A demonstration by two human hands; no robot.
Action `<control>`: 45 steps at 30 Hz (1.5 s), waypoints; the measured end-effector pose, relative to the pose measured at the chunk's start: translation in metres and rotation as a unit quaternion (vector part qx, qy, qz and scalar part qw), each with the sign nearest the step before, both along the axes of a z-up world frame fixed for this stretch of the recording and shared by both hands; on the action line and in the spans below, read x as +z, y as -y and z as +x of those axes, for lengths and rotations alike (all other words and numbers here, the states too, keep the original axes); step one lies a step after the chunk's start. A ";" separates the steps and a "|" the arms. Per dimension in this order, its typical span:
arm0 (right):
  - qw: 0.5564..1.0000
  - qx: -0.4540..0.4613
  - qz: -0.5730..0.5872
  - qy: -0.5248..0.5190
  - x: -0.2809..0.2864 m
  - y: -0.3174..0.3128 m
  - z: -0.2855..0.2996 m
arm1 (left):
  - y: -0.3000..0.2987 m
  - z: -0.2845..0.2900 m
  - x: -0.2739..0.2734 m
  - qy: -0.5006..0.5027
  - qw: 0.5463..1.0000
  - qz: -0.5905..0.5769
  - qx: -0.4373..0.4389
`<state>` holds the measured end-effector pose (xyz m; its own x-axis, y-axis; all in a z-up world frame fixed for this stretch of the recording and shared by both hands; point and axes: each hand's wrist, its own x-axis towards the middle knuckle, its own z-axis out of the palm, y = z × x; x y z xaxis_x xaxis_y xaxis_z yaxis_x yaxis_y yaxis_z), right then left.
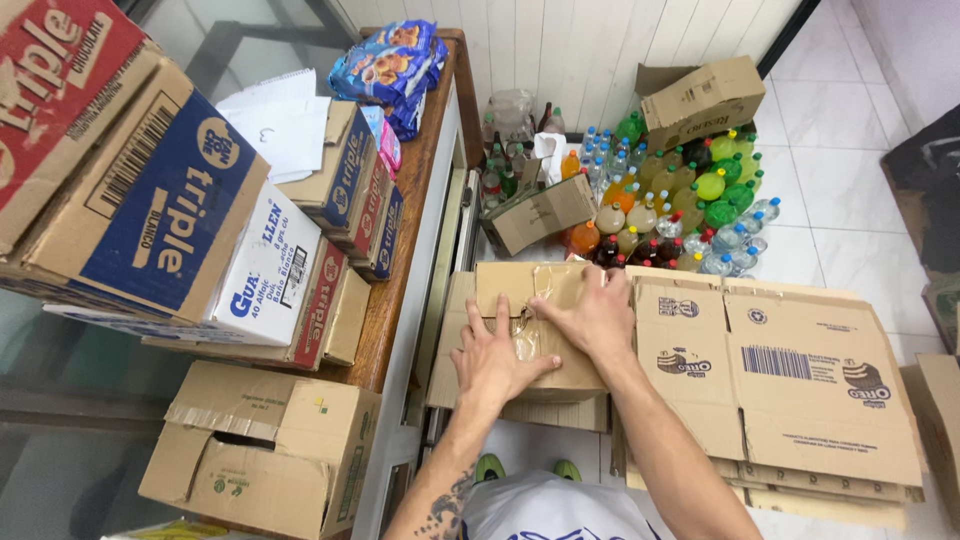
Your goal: The person organizes various cardboard boxes and flattened cartons by picking them up, unfolding them, and stacking them onto a counter or into piles by hand.
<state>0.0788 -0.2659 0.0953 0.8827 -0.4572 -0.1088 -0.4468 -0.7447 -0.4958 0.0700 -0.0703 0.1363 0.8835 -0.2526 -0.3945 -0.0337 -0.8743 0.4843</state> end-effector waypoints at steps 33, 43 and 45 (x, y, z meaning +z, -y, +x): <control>0.945 0.238 0.174 0.141 -0.151 0.149 -0.071 | -0.092 0.048 -0.095 -0.077 0.864 -0.475 0.152; 0.929 -0.023 0.333 0.161 -0.197 0.084 -0.117 | -0.064 0.052 -0.115 -0.134 0.700 -0.670 0.206; 0.929 0.022 0.298 0.219 -0.201 0.092 -0.114 | -0.056 0.058 -0.101 -0.119 0.690 -0.671 0.244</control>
